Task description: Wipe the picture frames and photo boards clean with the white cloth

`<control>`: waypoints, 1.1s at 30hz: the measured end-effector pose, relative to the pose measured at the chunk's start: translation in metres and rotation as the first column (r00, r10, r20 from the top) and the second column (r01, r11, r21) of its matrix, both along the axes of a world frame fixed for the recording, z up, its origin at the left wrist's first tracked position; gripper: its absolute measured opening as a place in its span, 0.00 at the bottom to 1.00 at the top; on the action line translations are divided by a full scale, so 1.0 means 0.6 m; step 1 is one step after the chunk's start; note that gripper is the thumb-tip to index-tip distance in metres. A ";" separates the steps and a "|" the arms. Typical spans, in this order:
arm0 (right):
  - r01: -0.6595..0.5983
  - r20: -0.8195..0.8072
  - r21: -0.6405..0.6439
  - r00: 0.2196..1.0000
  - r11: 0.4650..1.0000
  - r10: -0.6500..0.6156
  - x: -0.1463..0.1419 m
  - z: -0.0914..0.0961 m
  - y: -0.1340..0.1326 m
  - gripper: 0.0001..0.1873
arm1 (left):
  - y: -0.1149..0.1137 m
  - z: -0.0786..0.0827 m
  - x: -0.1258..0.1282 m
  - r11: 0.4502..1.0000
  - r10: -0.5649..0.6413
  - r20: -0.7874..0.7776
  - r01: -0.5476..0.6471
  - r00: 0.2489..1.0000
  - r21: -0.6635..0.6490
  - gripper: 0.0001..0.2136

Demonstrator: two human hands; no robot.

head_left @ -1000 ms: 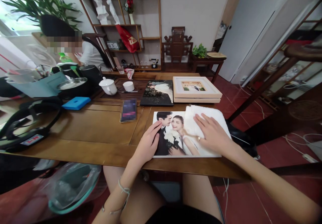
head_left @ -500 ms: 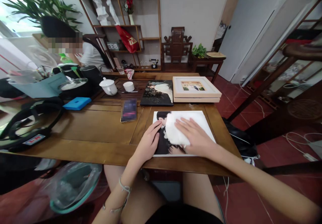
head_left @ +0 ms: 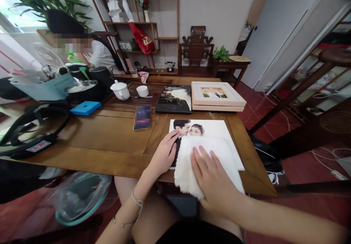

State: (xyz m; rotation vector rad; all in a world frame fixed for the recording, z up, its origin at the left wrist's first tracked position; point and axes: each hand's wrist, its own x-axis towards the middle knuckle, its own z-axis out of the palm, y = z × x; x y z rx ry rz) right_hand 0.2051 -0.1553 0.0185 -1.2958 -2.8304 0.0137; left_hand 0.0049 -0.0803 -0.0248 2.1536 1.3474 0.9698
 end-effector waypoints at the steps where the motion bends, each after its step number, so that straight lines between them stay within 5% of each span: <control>1: -0.041 -0.009 -0.019 0.999 0.999 0.041 -0.004 0.003 -0.010 0.51 | 0.000 0.000 0.000 1.000 0.002 0.000 -0.002 1.000 -0.001 0.21; 6: -0.097 -0.088 -0.096 0.992 0.991 0.089 0.019 0.006 0.054 0.46 | 0.001 -0.002 -0.002 1.000 -0.019 0.005 0.019 1.000 -0.005 0.20; 10: 0.138 -0.098 -0.025 0.985 0.990 -0.140 0.064 -0.009 0.155 0.40 | 0.000 -0.003 -0.003 1.000 -0.011 -0.003 0.011 1.000 -0.009 0.20; 13: 0.309 -0.086 0.090 0.949 0.947 -0.302 0.081 -0.021 0.187 0.38 | -0.002 -0.002 -0.003 1.000 -0.004 -0.013 0.004 1.000 -0.030 0.20; 18: 0.370 0.010 0.216 0.924 0.903 -0.381 0.048 -0.014 0.118 0.42 | -0.001 -0.001 -0.001 1.000 0.004 -0.016 -0.005 1.000 -0.015 0.21; 25: -0.102 0.004 0.134 0.995 0.986 0.103 -0.024 0.006 -0.038 0.50 | 0.001 -0.004 -0.003 1.000 -0.007 -0.004 0.007 1.000 0.001 0.21; 29: -0.144 -0.038 0.036 0.989 0.989 0.145 -0.024 0.014 -0.015 0.47 | 0.003 -0.003 -0.007 0.999 -0.043 0.020 0.043 0.999 -0.005 0.21; 33: 0.027 -0.036 0.032 0.999 0.999 -0.026 -0.009 0.021 0.055 0.40 | 0.004 -0.002 -0.006 0.999 -0.031 0.037 0.032 0.999 -0.030 0.21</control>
